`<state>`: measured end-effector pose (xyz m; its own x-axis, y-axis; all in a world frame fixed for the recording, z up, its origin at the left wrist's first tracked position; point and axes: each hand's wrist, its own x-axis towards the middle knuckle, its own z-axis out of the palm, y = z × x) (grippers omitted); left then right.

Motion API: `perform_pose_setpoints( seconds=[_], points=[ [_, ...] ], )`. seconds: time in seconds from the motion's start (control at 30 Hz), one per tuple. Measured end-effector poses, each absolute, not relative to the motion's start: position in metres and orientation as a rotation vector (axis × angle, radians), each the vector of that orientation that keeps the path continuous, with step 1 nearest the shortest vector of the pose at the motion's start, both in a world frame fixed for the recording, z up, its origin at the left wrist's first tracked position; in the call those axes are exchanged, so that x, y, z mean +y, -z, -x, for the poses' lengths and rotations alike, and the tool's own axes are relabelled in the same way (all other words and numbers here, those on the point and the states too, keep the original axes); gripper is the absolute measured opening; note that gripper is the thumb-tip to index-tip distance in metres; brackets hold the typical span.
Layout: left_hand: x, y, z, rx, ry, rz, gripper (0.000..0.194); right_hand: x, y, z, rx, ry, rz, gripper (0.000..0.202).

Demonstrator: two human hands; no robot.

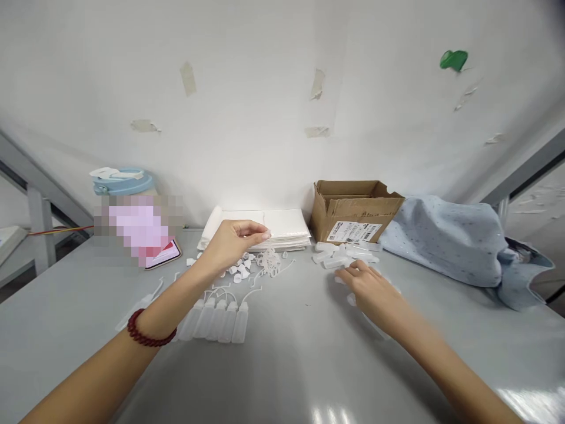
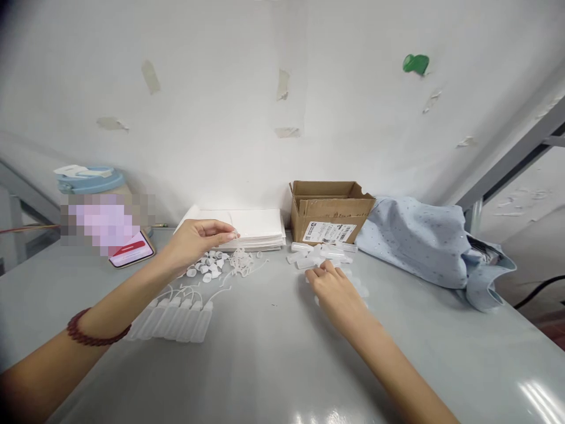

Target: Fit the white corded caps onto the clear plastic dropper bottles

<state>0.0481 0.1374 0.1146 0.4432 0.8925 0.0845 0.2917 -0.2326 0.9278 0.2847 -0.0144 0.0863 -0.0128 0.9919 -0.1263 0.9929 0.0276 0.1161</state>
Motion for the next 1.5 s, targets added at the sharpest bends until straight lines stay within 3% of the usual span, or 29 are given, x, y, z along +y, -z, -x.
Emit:
perform_pose_setpoints(
  seconds=[0.53,0.73,0.97,1.23,1.5],
  points=[
    [0.124,-0.113,-0.050,1.108,-0.842,-1.909,0.022,-0.011,-0.071,-0.289,2.299,-0.109,-2.087,0.053],
    [0.118,-0.114,-0.052,1.082,-0.853,-1.984,0.020,-0.010,-0.064,-0.279,2.777,-0.073,-2.189,0.030],
    [0.112,-0.116,-0.053,1.016,-0.862,-1.973,0.014,0.018,-0.084,-0.239,3.019,0.502,-2.435,0.020],
    [0.118,-0.113,-0.049,0.987,-0.867,-1.987,0.013,0.067,-0.102,-0.211,2.771,1.778,-2.521,0.022],
    [0.125,-0.103,-0.047,0.988,-0.886,-2.099,0.012,0.075,-0.098,-0.212,2.674,1.719,-2.662,0.016]
  ],
)
